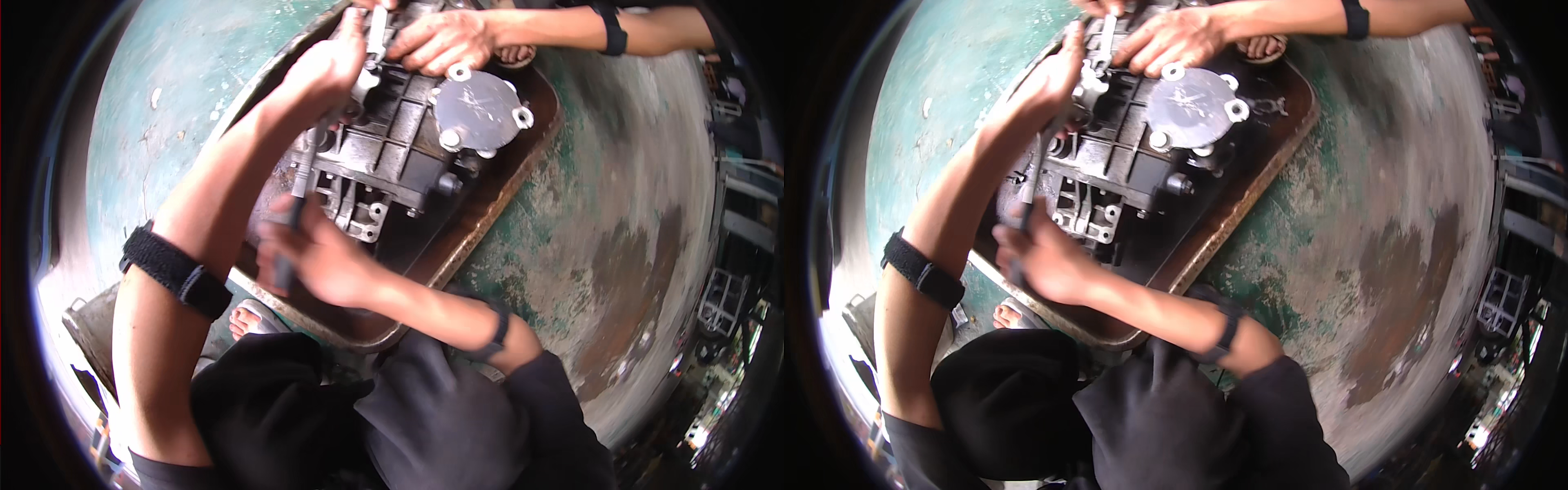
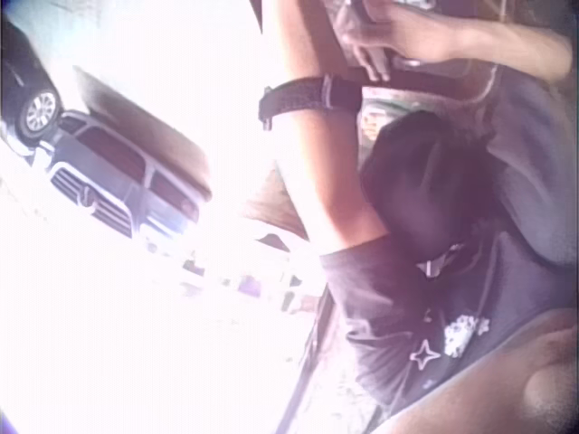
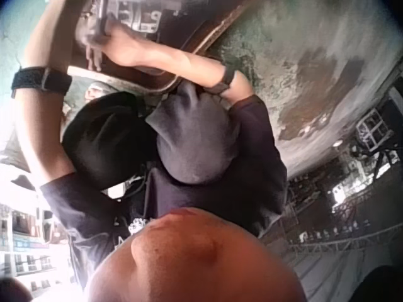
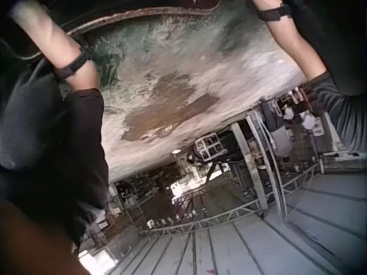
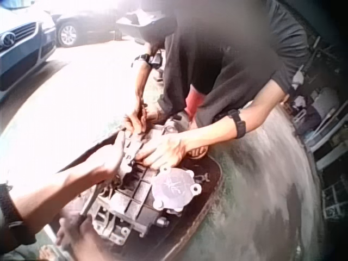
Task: The person uses a ratchet and wrench to loosen and remove bolts from a transmission casing. They then lift off a cover plate to expose internal components. The work is performed on a metal tray with another person assisting by holding the unit.
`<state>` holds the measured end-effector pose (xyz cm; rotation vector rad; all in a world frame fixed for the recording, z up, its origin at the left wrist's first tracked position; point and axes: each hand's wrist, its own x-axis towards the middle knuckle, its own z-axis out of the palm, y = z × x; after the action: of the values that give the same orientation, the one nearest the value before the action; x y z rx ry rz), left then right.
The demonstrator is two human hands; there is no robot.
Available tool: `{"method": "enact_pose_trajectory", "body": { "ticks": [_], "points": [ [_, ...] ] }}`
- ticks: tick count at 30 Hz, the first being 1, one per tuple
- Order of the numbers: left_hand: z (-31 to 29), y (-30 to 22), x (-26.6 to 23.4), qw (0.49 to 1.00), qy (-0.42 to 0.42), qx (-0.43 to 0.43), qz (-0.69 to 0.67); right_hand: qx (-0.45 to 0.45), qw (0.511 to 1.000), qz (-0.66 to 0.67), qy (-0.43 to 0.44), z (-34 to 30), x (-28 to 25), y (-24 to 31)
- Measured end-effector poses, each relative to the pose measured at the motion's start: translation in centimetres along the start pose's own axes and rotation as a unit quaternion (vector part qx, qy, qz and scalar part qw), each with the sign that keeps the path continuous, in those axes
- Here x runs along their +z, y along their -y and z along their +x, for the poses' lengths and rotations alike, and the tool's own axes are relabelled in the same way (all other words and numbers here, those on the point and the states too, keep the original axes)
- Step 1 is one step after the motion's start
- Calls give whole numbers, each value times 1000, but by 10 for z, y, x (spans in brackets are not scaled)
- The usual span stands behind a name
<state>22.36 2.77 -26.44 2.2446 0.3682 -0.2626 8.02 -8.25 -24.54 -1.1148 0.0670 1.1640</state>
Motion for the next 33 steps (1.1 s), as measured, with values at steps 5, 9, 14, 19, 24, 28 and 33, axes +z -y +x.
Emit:
{"method": "enact_pose_trajectory", "body": {
  "ticks": [5,9,14,19,24,28,33],
  "points": [
    [-14,-15,1,996,-12,-70,-61,37,999,15,12,-1,-9,8],
    [-20,-18,3,985,-27,-124,-116,127,989,-37,71,-45,-100,43],
    [-15,-5,1,999,-22,-31,-37,101,994,-37,-3,-44,-89,39],
    [-10,-6,6,999,-39,10,30,0,1000,9,9,24,4,-19],
    [-5,-8,5,996,-19,13,89,-10,999,-34,-18,-3,-11,11],
    [-17,-14,2,988,17,-119,-97,179,978,-105,-8,-54,-98,85],
    [-28,-21,-7,989,-15,-126,-79,107,986,-126,16,-49,-104,63]
  ]
}}
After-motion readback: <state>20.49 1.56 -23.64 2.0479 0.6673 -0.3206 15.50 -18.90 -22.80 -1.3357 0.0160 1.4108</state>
